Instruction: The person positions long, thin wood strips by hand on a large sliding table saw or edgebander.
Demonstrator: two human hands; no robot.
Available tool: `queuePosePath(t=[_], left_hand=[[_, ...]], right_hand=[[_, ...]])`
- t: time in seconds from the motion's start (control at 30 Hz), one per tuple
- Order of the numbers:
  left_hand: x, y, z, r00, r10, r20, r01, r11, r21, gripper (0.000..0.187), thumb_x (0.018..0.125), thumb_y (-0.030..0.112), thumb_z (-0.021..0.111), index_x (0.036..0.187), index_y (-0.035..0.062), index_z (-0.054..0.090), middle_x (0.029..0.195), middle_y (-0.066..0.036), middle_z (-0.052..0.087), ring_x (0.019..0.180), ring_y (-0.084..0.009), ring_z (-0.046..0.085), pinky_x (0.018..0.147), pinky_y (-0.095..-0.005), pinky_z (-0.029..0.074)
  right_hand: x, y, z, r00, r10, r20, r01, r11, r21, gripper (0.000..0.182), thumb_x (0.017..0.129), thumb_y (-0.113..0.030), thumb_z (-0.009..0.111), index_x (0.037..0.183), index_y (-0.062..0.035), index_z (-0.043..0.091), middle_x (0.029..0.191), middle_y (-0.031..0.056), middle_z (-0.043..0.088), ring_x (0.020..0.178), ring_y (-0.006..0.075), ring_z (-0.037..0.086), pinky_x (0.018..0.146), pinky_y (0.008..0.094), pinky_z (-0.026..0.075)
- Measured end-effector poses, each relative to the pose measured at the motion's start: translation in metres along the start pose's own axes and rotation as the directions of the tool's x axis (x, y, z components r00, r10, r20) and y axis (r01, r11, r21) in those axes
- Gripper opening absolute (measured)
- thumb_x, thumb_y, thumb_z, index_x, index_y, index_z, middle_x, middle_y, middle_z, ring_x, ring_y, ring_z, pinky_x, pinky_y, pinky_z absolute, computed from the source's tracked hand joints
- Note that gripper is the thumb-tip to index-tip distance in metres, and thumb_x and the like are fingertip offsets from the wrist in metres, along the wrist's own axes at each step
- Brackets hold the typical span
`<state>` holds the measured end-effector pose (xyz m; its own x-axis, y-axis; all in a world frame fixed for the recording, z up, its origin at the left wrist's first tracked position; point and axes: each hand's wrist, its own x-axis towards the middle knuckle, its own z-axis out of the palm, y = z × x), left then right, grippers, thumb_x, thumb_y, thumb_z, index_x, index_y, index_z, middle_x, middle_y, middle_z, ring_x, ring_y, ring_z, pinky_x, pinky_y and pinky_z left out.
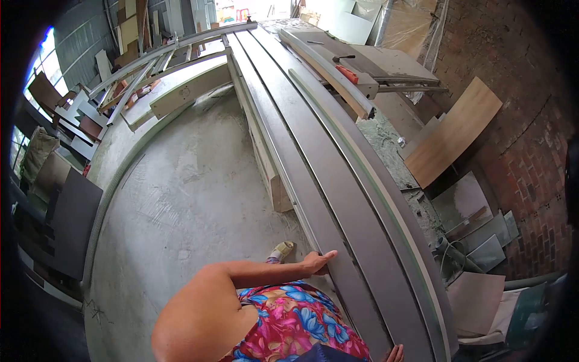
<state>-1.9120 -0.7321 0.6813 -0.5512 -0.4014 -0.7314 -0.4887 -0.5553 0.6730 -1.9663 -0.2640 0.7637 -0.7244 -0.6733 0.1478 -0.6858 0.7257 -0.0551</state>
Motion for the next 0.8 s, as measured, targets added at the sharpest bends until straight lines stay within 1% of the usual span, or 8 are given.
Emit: queuePosePath(t=[0.1, 0.3, 0.37, 0.43, 0.5, 0.57, 0.67, 0.8], left_hand=[[0.005, -0.014, 0.006, 0.997, 0.046, 0.066, -0.044, 0.998, -0.038, 0.068, 0.071, 0.063, 0.066, 0.083, -0.0039, 0.059, 0.069, -0.009, 0.060, 0.055, -0.0178, 0.060, 0.049, -0.0280, 0.049], [-0.031, 0.014, -0.016, 0.926, -0.125, 0.355, 0.088, 0.989, 0.120, 0.071, 0.076, 0.060, 0.063, 0.100, -0.0070, 0.060, 0.091, -0.013, 0.062, 0.080, -0.0223, 0.064, 0.066, -0.0305, 0.054], [0.007, 0.007, -0.043, 0.963, -0.147, 0.228, 0.129, 0.987, 0.094, 0.071, 0.076, 0.062, 0.061, 0.106, -0.0023, 0.059, 0.091, -0.013, 0.063, 0.081, -0.0233, 0.063, 0.067, -0.0326, 0.053], [0.039, 0.022, -0.091, 0.964, 0.007, 0.266, 0.013, 0.997, -0.073, 0.060, 0.071, 0.066, 0.063, 0.083, 0.0073, 0.057, 0.072, -0.005, 0.053, 0.064, -0.0203, 0.058, 0.058, -0.0350, 0.050], [0.047, 0.057, -0.118, 0.998, 0.056, -0.039, -0.061, 0.986, -0.153, 0.061, 0.072, 0.066, 0.062, 0.084, 0.0063, 0.056, 0.074, -0.007, 0.053, 0.064, -0.0224, 0.058, 0.056, -0.0366, 0.049], [0.078, 0.082, -0.154, 0.982, 0.103, -0.159, -0.133, 0.971, -0.197, 0.066, 0.072, 0.067, 0.061, 0.087, 0.0031, 0.058, 0.078, -0.011, 0.057, 0.065, -0.0249, 0.060, 0.056, -0.0365, 0.049], [0.103, 0.114, -0.184, 0.946, 0.128, -0.298, -0.196, 0.958, -0.209, 0.071, 0.073, 0.068, 0.058, 0.093, 0.0001, 0.057, 0.086, -0.015, 0.060, 0.069, -0.0273, 0.063, 0.056, -0.0358, 0.048], [0.121, 0.133, -0.194, 0.960, 0.124, -0.253, -0.180, 0.960, -0.213, 0.071, 0.075, 0.069, 0.055, 0.090, -0.0001, 0.057, 0.079, -0.012, 0.060, 0.066, -0.0255, 0.062, 0.054, -0.0354, 0.047]], right_hand=[[-0.007, 0.012, 0.000, 1.000, 0.008, 0.018, -0.008, 1.000, 0.006, 0.065, 0.079, -0.038, 0.059, 0.134, -0.0085, 0.042, 0.137, 0.0175, 0.040, 0.122, 0.0393, 0.040, 0.101, 0.0486, 0.032], [-0.023, 0.023, -0.007, 0.997, 0.081, 0.014, -0.080, 0.995, -0.061, 0.052, 0.085, -0.018, 0.051, 0.136, -0.0112, 0.041, 0.138, 0.0165, 0.039, 0.123, 0.0381, 0.039, 0.102, 0.0477, 0.032], [-0.024, 0.019, -0.011, 0.995, 0.100, 0.021, -0.097, 0.989, -0.110, 0.053, 0.085, -0.021, 0.053, 0.136, -0.0107, 0.040, 0.138, 0.0172, 0.039, 0.123, 0.0386, 0.039, 0.102, 0.0477, 0.032], [-0.017, -0.008, -0.023, 0.988, 0.157, 0.002, -0.157, 0.986, -0.058, 0.055, 0.088, -0.029, 0.051, 0.137, -0.0105, 0.038, 0.139, 0.0175, 0.037, 0.124, 0.0385, 0.038, 0.102, 0.0471, 0.031], [-0.025, -0.004, 0.000, 0.955, 0.294, -0.040, -0.294, 0.956, -0.011, 0.057, 0.090, -0.039, 0.047, 0.138, -0.0100, 0.037, 0.140, 0.0179, 0.036, 0.125, 0.0380, 0.036, 0.103, 0.0466, 0.030], [-0.053, 0.039, 0.075, 0.862, 0.497, -0.098, -0.495, 0.868, 0.039, 0.061, 0.092, -0.049, 0.039, 0.138, -0.0093, 0.036, 0.141, 0.0183, 0.034, 0.127, 0.0371, 0.035, 0.103, 0.0462, 0.029], [-0.022, -0.002, 0.071, 0.492, 0.840, -0.230, -0.774, 0.543, 0.327, 0.063, 0.094, -0.054, 0.029, 0.137, -0.0089, 0.036, 0.137, 0.0189, 0.038, 0.125, 0.0360, 0.037, 0.103, 0.0462, 0.030], [0.015, -0.027, 0.070, 0.255, 0.877, -0.406, -0.914, 0.356, 0.194, 0.057, 0.096, -0.049, 0.027, 0.134, -0.0089, 0.040, 0.125, 0.0179, 0.050, 0.112, 0.0363, 0.049, 0.093, 0.0473, 0.039]])
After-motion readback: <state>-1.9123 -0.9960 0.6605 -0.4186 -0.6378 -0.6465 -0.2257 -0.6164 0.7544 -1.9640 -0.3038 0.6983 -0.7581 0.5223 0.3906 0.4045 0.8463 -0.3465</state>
